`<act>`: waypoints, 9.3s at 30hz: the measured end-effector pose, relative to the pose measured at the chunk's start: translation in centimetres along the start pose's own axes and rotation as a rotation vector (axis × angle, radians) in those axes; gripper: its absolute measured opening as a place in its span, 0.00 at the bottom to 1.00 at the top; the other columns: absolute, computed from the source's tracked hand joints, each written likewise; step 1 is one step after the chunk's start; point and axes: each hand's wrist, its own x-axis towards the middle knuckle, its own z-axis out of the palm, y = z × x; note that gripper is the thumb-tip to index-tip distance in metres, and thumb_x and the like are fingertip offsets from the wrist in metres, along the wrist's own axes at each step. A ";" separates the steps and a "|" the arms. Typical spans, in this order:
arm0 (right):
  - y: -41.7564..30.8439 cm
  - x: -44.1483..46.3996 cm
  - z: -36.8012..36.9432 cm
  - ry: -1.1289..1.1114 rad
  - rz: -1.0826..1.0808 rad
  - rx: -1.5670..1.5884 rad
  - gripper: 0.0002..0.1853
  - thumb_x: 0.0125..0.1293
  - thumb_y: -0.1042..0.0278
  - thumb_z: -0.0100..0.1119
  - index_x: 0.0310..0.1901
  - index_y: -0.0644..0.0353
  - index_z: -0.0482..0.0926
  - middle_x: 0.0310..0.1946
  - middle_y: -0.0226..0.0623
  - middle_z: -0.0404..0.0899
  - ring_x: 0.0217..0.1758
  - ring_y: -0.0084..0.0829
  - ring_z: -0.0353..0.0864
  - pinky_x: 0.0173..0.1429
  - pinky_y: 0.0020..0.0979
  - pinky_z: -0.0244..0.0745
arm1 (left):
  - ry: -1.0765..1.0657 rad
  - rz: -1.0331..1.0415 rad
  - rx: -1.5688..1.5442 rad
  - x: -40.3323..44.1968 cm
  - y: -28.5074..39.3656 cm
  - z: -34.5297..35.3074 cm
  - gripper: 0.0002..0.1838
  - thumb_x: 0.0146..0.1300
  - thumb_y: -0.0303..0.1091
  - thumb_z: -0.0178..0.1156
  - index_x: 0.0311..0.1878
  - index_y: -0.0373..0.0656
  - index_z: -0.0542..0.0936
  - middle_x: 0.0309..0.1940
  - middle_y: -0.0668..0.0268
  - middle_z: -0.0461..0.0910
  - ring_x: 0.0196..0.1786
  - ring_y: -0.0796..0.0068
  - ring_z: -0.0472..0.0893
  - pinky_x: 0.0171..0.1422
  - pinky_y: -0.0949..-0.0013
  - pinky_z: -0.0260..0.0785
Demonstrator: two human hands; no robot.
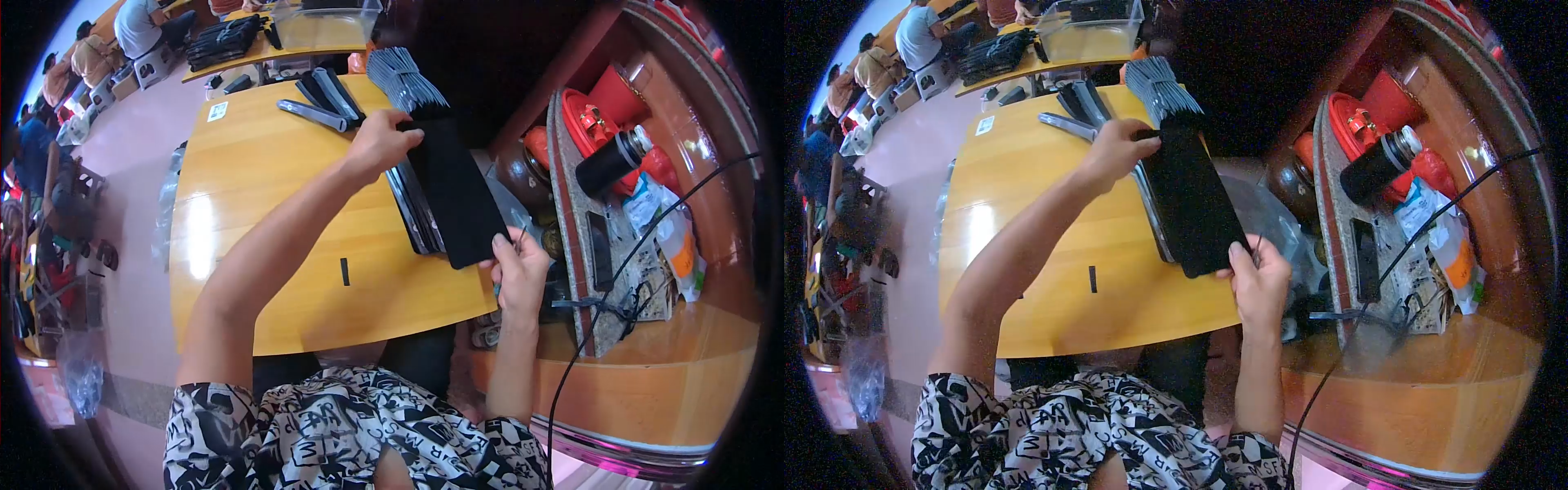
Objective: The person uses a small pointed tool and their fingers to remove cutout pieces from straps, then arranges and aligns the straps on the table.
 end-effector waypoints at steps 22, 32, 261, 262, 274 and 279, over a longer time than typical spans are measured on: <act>3.8 3.7 0.6 0.070 -0.071 -0.223 0.05 0.60 0.75 0.55 0.36 0.67 0.76 0.22 0.22 0.70 0.21 0.10 0.61 0.24 0.17 0.56 | 0.115 0.162 0.162 2.5 -3.4 1.0 0.12 0.51 0.34 0.62 0.38 0.39 0.81 0.31 0.55 0.82 0.34 0.62 0.81 0.42 0.66 0.72; 5.1 4.0 0.8 0.063 -0.069 -0.298 0.07 0.59 0.74 0.56 0.36 0.68 0.77 0.25 0.27 0.77 0.27 0.15 0.70 0.34 0.21 0.67 | 0.208 0.170 -0.014 2.2 -5.8 2.0 0.17 0.48 0.31 0.65 0.44 0.36 0.79 0.31 0.54 0.81 0.33 0.66 0.81 0.42 0.68 0.72; 9.8 -11.2 14.6 -0.389 -0.945 -0.799 0.05 0.42 0.74 0.54 0.18 0.56 0.67 0.15 0.38 0.67 0.19 0.40 0.72 0.22 0.38 0.66 | 0.450 0.059 0.231 -34.5 -8.0 -9.4 0.11 0.50 0.30 0.62 0.37 0.38 0.76 0.19 0.57 0.73 0.21 0.61 0.75 0.25 0.65 0.65; 9.7 -11.3 14.9 -0.380 -0.954 -0.792 0.06 0.42 0.73 0.55 0.18 0.56 0.67 0.15 0.38 0.67 0.19 0.40 0.71 0.22 0.38 0.66 | 0.543 0.206 0.364 -33.9 -7.4 -8.9 0.10 0.50 0.31 0.63 0.35 0.39 0.77 0.19 0.57 0.73 0.21 0.59 0.75 0.25 0.64 0.65; 9.6 -11.2 14.6 -0.351 -0.943 -0.772 0.05 0.44 0.75 0.55 0.20 0.58 0.68 0.15 0.41 0.67 0.19 0.42 0.72 0.22 0.40 0.66 | 0.514 -0.011 0.099 -33.5 -6.1 -9.3 0.09 0.57 0.32 0.59 0.37 0.37 0.77 0.19 0.61 0.73 0.21 0.68 0.74 0.26 0.67 0.65; 9.2 -11.5 14.4 -0.384 -0.747 -0.680 0.02 0.52 0.77 0.56 0.28 0.63 0.74 0.20 0.44 0.74 0.24 0.44 0.76 0.27 0.37 0.69 | 0.609 -0.086 0.016 -33.0 -6.7 -9.1 0.11 0.58 0.32 0.58 0.41 0.36 0.77 0.20 0.62 0.73 0.24 0.73 0.73 0.29 0.71 0.64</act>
